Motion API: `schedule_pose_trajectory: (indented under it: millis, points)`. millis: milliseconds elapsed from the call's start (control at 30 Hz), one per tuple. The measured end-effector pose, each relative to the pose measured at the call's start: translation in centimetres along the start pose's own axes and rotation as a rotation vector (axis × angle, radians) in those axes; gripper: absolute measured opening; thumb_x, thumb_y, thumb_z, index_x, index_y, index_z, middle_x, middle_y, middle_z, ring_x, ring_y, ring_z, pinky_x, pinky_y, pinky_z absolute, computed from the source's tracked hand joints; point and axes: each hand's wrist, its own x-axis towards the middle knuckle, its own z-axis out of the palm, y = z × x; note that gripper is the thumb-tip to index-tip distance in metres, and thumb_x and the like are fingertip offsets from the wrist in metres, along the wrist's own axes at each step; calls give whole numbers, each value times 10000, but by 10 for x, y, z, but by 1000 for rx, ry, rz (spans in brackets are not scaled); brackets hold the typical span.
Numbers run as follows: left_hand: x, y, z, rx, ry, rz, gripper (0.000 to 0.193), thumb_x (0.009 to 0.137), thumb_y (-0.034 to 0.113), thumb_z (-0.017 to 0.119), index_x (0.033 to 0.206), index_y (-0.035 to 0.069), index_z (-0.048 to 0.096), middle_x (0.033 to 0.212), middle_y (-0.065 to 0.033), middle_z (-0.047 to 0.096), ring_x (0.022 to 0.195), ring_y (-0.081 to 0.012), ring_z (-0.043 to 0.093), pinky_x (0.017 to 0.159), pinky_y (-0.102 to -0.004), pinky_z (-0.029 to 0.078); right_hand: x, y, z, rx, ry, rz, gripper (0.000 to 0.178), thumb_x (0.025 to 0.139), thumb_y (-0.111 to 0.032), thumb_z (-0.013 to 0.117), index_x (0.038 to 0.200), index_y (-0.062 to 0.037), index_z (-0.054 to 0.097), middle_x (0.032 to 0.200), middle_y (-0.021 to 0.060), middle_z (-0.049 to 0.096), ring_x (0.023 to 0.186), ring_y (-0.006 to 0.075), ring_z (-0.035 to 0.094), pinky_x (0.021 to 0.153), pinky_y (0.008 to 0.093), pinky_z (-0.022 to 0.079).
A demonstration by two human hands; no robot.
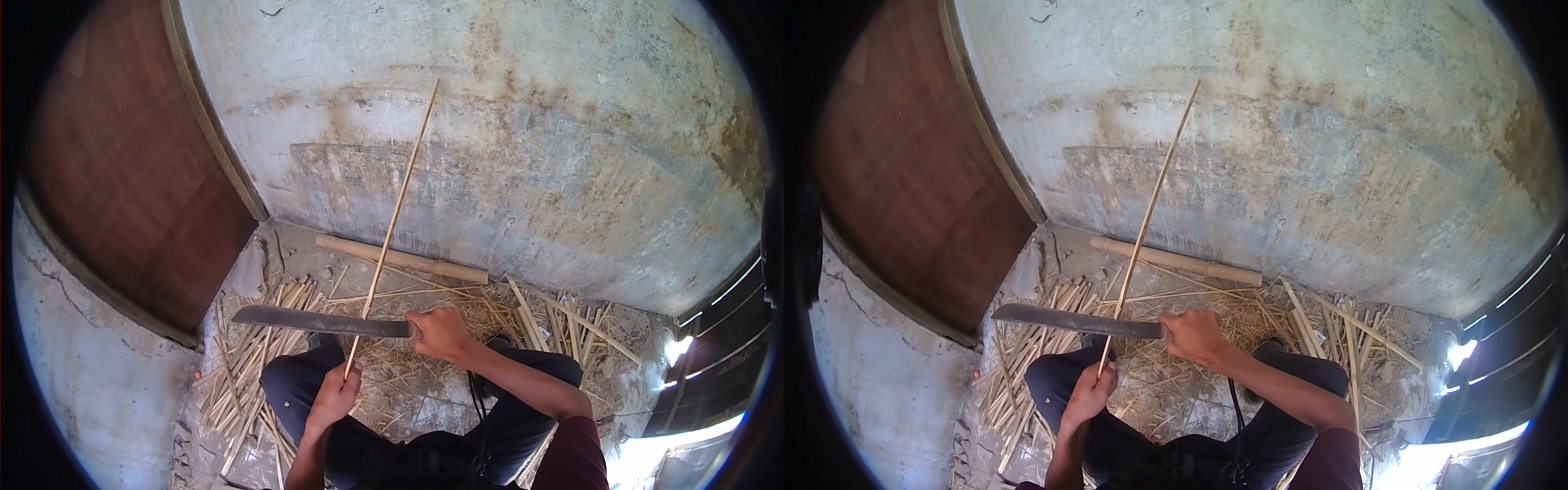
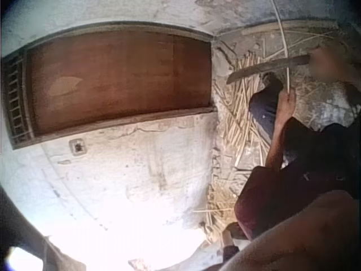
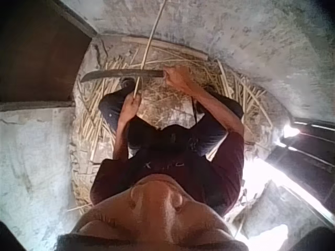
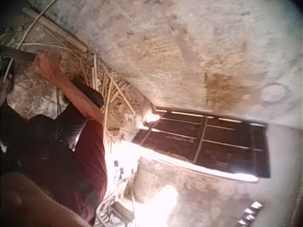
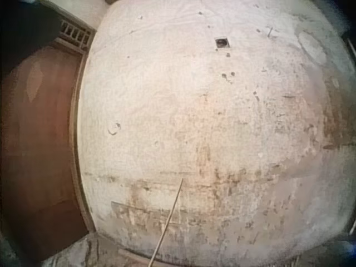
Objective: The person carves a long thin piece of wood using a machete and then switches to a smaller knife to shave down the surface of the wood while sitting among wood scraps.
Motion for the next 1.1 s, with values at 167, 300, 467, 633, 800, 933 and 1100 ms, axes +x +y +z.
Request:
schedule_pose_trajectory:
  millis: [167, 300, 467, 633, 800, 933, 1100]
  points:
    - [1, 6, -3, 39, 25, 16, 386, 1126, 254, 518, 854, -17, 548, 654, -90, 492, 629, -171, 451, 597, -415, 414, 2, -7, -2, -33, 46, -2, 205, 710, -170, 706, 910, -129, 702, 664, 111, 708, 581, 333, 713, 545, 481, 564]
    - [9, 3, -3, 51, 62, 45, 366, 1121, 242, 520, 888, -35, 572, 666, -141, 499, 634, -207, 464, 612, -441, 426, -8, -37, -13, -51, 57, -170, 216, 710, -201, 736, 911, -138, 691, 655, 96, 706, 562, 312, 705, 526, 471, 555]
    - [11, 9, -1, 102, 99, 59, 334, 1112, 216, 518, 906, -40, 581, 672, -168, 512, 636, -228, 476, 622, -451, 437, -1, -11, 0, -85, -4, -117, 235, 693, -206, 748, 910, -133, 694, 659, 105, 705, 583, 323, 709, 536, 471, 556]
    - [-3, 11, 1, 100, 100, 54, 335, 1113, 208, 510, 884, -30, 569, 662, -148, 514, 620, -222, 485, 614, -439, 436, 13, 12, -4, -76, 46, 23, 310, 676, -195, 741, 978, -125, 736, 663, 132, 698, 629, 352, 721, 589, 480, 570]
    - [-3, 19, -4, 96, 95, 17, 336, 1111, 208, 515, 884, -34, 571, 661, -143, 522, 621, -217, 489, 618, -436, 433, 11, 13, -5, -37, 85, 3, 313, 678, -197, 739, 983, -129, 739, 663, 124, 701, 630, 344, 726, 593, 487, 576]
    - [-3, 21, -1, 120, 85, 29, 323, 1106, 205, 524, 905, -42, 580, 667, -160, 533, 620, -228, 494, 628, -442, 444, 6, -7, -5, -2, 8, -68, 224, 730, -181, 718, 944, -116, 720, 660, 154, 701, 630, 373, 728, 588, 509, 570]
    - [-9, 37, 1, 202, 79, 52, 314, 1102, 196, 528, 924, -56, 585, 695, -225, 561, 618, -311, 545, 651, -464, 469, 12, 11, -7, -11, 27, -79, 245, 694, -188, 735, 930, -125, 717, 658, 128, 696, 631, 349, 729, 582, 490, 569]
